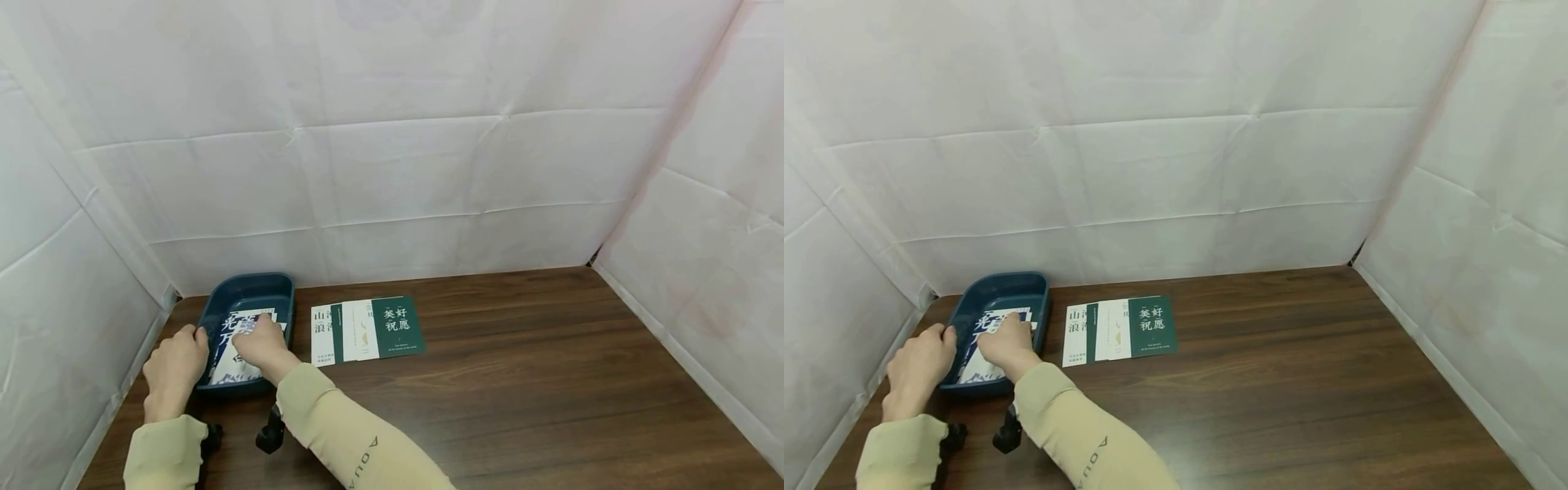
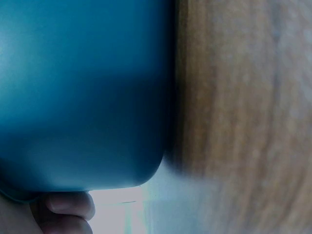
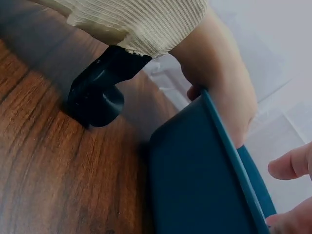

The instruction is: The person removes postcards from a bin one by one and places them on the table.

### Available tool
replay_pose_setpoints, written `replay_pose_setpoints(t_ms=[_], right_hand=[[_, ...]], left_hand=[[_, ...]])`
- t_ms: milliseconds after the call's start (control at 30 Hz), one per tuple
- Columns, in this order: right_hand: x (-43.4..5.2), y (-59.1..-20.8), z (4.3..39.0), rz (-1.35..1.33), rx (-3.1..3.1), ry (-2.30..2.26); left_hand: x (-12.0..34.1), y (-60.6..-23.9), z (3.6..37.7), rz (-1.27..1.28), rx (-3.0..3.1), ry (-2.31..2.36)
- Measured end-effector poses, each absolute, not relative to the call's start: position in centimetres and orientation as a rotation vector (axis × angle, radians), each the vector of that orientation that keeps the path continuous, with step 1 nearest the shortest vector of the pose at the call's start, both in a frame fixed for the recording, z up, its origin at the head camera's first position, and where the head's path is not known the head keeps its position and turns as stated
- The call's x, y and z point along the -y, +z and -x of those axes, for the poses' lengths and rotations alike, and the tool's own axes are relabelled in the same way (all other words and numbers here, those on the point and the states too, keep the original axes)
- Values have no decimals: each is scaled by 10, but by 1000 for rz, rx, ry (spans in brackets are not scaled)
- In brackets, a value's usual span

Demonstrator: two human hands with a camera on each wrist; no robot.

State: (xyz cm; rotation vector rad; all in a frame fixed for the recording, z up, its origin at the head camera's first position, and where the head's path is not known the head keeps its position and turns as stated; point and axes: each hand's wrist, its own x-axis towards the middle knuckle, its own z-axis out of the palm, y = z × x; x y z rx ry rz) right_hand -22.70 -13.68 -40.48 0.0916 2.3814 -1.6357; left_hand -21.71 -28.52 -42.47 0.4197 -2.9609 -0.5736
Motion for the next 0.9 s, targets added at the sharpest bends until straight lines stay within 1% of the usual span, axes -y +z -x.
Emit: replay_pose_setpoints(t_ms=[200, 433, 667, 900], right_hand=[[143, -406, 230, -225, -2385, -1633], [150, -413, 237, -373, -2346, -1797], [151, -413, 240, -348, -2364, -1764], [152, -415, 242, -245, -2481, -1735]], left_hand=[[286, -426, 215, -415, 2957, -576], [285, -426, 215, -413, 2934, -577], [284, -425, 215, -407, 2929, -565], [286, -424, 214, -387, 2931, -573]])
